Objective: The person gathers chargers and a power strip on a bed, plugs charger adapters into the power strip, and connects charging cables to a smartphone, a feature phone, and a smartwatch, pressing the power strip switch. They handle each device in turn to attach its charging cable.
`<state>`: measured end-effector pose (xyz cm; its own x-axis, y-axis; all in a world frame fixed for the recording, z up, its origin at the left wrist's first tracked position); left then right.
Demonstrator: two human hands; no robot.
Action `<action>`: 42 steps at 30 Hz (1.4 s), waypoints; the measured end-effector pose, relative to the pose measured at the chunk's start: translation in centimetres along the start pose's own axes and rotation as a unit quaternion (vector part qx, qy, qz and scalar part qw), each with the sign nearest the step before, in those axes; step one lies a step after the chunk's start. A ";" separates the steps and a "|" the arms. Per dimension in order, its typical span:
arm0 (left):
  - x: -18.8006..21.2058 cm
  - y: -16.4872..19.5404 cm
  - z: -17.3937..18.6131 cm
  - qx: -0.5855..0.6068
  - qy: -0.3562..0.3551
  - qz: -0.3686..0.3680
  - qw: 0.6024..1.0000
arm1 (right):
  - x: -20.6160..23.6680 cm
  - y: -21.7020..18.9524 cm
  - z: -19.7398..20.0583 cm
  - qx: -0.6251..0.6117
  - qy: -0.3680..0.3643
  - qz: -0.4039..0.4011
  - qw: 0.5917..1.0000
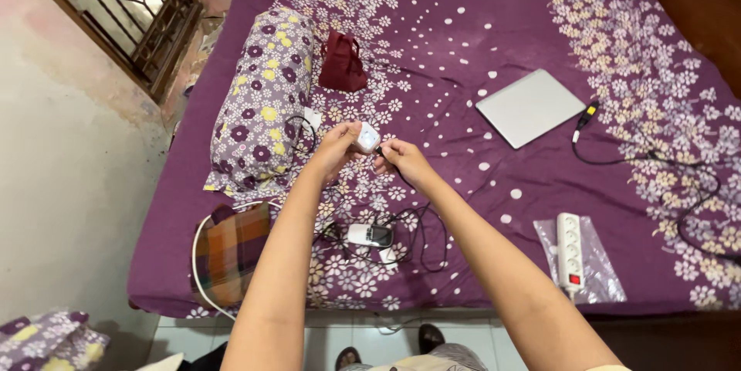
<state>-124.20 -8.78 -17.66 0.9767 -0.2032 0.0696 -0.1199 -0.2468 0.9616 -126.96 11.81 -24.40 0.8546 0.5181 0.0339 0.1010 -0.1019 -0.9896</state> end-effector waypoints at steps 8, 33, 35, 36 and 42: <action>1.4 -1.0 5.1 0.032 -0.037 0.053 0.997 | 0.5 2.1 -5.0 0.008 0.081 -0.026 0.996; 12.4 -18.7 19.0 -0.087 0.282 0.160 0.942 | 3.4 13.2 -10.6 -0.059 0.107 -0.129 0.984; 13.9 -20.5 19.6 -0.154 0.330 0.155 0.918 | 3.0 14.3 -10.7 -0.043 0.105 -0.137 0.984; 14.7 -21.4 19.9 -0.210 0.341 0.145 0.905 | 2.7 14.7 -10.6 -0.045 0.102 -0.144 0.983; 19.3 -26.7 19.7 -0.410 0.346 0.188 0.823 | 1.6 17.5 -9.3 -0.034 0.083 -0.158 0.983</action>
Point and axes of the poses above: each hand's wrist, its own x-axis away from the middle knuckle, its own z-axis out of the back of the hand, y = z × x, the point moved 2 cm from there along -x, towards the middle knuckle, and after that the axes turned 1 degree about -z, right-handed, at the moved point
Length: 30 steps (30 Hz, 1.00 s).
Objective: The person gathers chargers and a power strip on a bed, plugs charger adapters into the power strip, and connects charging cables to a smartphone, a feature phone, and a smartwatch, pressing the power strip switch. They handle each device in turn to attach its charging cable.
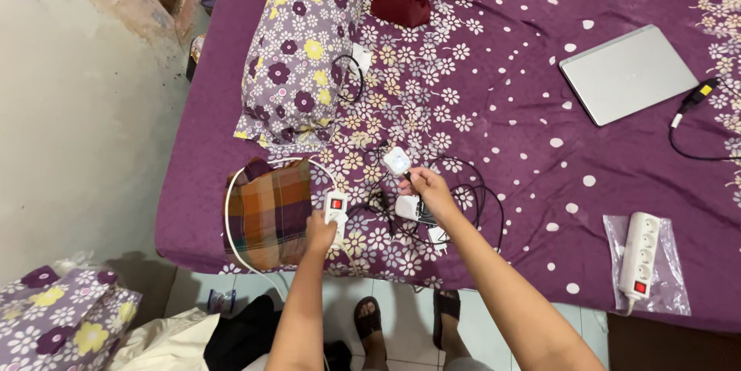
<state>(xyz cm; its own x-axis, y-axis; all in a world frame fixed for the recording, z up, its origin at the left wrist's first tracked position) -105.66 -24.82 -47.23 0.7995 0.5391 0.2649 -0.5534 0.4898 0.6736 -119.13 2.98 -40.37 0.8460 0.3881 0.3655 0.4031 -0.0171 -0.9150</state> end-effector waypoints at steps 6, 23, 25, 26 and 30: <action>2.2 -4.1 -3.4 -0.124 -0.062 0.154 0.978 | -4.4 0.1 4.6 0.099 -0.033 0.090 0.990; 2.0 -4.9 -6.4 -0.220 0.034 0.088 0.971 | -11.2 0.3 2.9 0.102 -0.030 0.003 0.994; 2.3 -5.0 -5.7 -0.196 0.070 0.110 0.972 | -11.9 1.1 2.2 0.079 -0.040 -0.010 0.996; 2.5 -4.9 -5.4 -0.183 0.088 0.122 0.972 | -12.4 1.6 2.0 0.069 -0.045 -0.016 0.996; 2.6 -4.6 -4.8 -0.174 0.111 0.106 0.973 | -14.6 4.2 0.8 0.054 -0.044 -0.033 0.997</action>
Point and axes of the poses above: each hand's wrist, its own x-axis away from the middle knuckle, its own z-axis out of the back of the hand, y = z × x, the point moved 2 cm from there along -x, towards the middle knuckle, and after that the axes turned 1 degree about -z, right-handed, at the moved point
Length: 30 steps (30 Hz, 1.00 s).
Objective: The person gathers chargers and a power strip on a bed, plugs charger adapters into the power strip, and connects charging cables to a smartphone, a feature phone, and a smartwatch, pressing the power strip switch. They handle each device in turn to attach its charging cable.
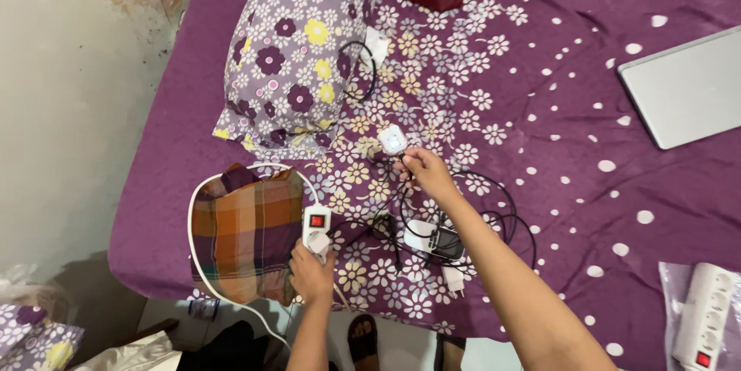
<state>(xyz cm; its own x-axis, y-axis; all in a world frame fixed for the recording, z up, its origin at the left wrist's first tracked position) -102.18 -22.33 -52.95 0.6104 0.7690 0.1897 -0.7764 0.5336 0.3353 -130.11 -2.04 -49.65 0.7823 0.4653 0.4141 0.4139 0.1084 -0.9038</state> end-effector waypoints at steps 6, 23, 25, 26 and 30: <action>0.6 0.1 -0.3 0.033 0.048 -0.022 0.998 | -2.6 1.0 -0.2 0.145 0.022 0.039 0.988; 1.3 12.8 -6.7 -0.192 -0.090 -0.384 0.899 | -0.5 -30.5 10.0 0.393 0.140 0.350 0.839; 0.9 12.2 -7.3 -0.145 -0.144 -0.394 0.896 | -0.1 -32.1 9.2 0.385 0.109 0.388 0.830; 0.6 12.3 -7.6 -0.156 -0.125 -0.414 0.888 | -0.4 -32.3 8.4 0.381 0.093 0.407 0.825; 0.4 12.8 -9.1 -0.224 -0.161 -0.416 0.867 | -3.0 -25.2 3.3 0.466 0.068 0.196 0.860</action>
Point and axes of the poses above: each hand's wrist, its own x-axis away from the middle knuckle, its own z-axis out of the back of the hand, y = z × x, the point moved 2 cm from there along -x, towards the middle knuckle, and after that the axes turned 1 degree about -z, right-handed, at the moved point
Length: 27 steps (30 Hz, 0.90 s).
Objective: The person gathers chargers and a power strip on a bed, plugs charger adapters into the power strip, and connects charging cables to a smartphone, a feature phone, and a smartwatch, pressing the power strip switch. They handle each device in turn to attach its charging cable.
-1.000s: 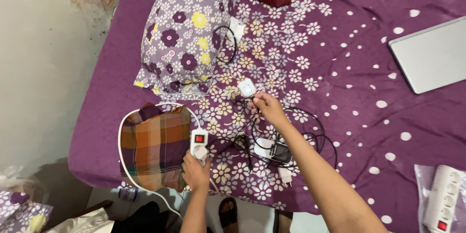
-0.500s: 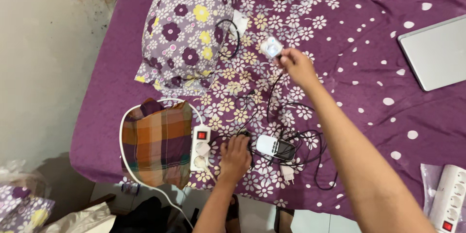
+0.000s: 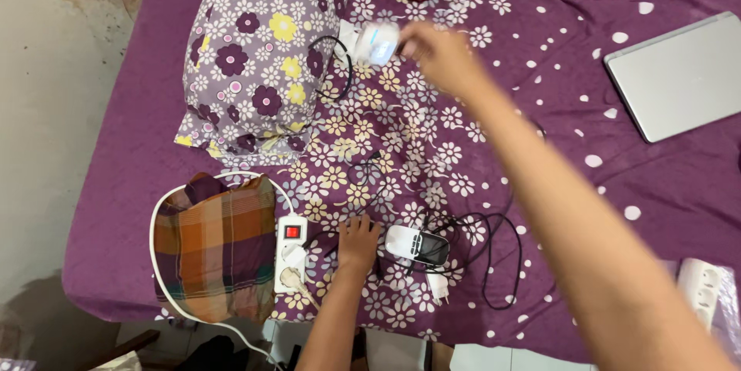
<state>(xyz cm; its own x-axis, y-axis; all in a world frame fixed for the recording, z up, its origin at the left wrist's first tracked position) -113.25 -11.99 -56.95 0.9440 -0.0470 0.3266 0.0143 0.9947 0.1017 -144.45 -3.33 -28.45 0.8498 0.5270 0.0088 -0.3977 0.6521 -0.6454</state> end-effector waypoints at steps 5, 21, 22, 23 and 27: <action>0.7 0.3 -0.3 0.001 0.084 0.018 0.996 | 3.9 2.5 -16.3 -0.004 -0.148 -0.068 0.987; 1.3 -2.1 -1.5 0.196 0.237 0.042 0.951 | 16.2 12.8 -23.0 -0.066 0.058 0.032 0.996; 1.2 -2.4 -1.4 0.222 0.260 0.040 0.939 | 18.2 14.4 -21.5 -0.062 0.030 -0.051 0.996; 0.9 -2.8 -1.5 0.238 0.244 0.050 0.939 | 19.8 15.6 -19.9 -0.073 0.045 -0.046 0.995; -0.7 -3.2 -0.6 0.243 0.200 0.088 0.945 | 28.4 19.3 -16.9 -0.087 0.027 -0.161 0.983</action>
<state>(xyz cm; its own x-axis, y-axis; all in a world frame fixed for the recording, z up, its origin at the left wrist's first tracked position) -113.76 -15.06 -58.05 0.9681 0.2503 0.0070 -0.2158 0.8198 0.5304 -122.17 15.05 -53.55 0.9409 0.2764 0.1957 -0.0446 0.6740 -0.7374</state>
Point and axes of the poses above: each hand's wrist, its own x-axis away from the middle knuckle, its own z-axis out of the back of the hand, y = z × x, the point moved 2 cm from there along -x, towards the middle knuckle, and after that the axes turned 1 degree about -z, right-handed, at the moved point
